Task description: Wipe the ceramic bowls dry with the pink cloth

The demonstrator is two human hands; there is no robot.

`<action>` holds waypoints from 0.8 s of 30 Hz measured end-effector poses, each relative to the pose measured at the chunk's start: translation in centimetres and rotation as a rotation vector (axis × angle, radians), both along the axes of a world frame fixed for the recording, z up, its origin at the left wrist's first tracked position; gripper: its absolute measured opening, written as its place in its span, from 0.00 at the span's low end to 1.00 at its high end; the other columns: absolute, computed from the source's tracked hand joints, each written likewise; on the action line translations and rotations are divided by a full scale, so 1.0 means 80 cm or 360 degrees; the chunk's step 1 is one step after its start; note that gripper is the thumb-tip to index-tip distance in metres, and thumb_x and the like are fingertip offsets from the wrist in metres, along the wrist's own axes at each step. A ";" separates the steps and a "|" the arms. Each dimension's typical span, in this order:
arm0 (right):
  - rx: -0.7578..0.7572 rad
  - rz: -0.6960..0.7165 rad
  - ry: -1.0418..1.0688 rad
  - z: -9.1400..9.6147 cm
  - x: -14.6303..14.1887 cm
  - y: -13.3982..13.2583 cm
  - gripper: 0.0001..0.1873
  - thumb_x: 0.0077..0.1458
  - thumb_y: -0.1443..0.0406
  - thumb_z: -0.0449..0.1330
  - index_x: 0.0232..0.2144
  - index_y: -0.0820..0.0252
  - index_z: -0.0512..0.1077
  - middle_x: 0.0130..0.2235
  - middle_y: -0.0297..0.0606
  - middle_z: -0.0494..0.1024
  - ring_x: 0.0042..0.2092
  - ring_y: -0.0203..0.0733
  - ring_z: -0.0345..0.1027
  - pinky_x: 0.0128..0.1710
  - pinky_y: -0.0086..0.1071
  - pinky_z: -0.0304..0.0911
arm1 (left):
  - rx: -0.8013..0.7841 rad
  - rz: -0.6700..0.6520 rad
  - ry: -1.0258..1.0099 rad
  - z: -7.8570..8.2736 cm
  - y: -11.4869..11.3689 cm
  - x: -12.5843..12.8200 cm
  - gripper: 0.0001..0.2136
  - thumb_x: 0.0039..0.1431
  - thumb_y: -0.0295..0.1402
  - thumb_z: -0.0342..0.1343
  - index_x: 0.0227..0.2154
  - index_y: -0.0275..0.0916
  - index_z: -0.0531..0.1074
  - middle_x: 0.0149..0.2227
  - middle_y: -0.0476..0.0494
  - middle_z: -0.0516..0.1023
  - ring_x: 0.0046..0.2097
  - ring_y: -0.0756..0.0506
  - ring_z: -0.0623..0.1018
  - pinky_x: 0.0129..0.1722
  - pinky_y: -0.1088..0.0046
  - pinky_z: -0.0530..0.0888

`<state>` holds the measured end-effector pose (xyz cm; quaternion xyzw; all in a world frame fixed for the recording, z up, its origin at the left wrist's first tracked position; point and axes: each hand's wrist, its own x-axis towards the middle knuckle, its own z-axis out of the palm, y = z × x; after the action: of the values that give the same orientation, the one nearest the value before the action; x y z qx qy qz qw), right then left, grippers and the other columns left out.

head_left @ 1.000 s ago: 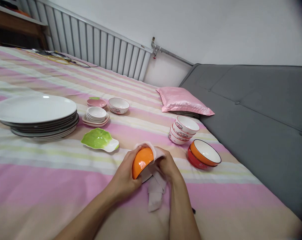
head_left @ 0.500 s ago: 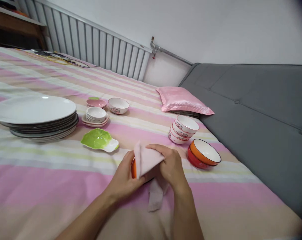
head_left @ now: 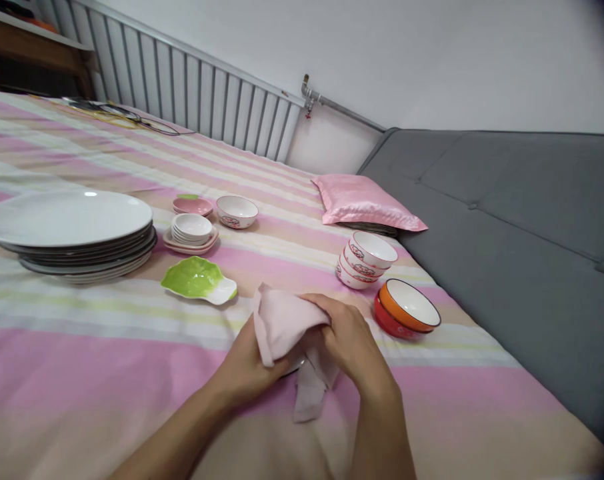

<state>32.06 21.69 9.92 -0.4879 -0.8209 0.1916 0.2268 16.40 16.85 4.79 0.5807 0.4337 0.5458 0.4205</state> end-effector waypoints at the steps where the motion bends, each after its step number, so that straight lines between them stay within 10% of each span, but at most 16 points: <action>1: -0.0027 -0.0030 -0.0023 -0.003 0.003 0.002 0.34 0.44 0.78 0.48 0.48 0.43 0.71 0.48 0.28 0.78 0.51 0.43 0.69 0.50 0.36 0.62 | 0.0012 0.0001 0.0004 0.000 0.000 0.000 0.23 0.46 0.28 0.58 0.48 0.39 0.65 0.47 0.41 0.75 0.48 0.39 0.74 0.49 0.60 0.72; 24: 0.0172 0.0289 -0.0058 0.009 -0.031 -0.018 0.33 0.41 0.82 0.47 0.45 0.53 0.73 0.46 0.34 0.77 0.51 0.40 0.66 0.53 0.35 0.54 | 0.0003 -0.0019 -0.0096 -0.020 0.002 0.004 0.40 0.46 0.24 0.59 0.58 0.47 0.43 0.53 0.41 0.64 0.45 0.45 0.74 0.44 0.67 0.72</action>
<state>29.56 20.21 10.68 -0.4019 -0.8748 0.1578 0.2195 16.69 17.03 3.19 0.5669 0.4168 0.5608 0.4362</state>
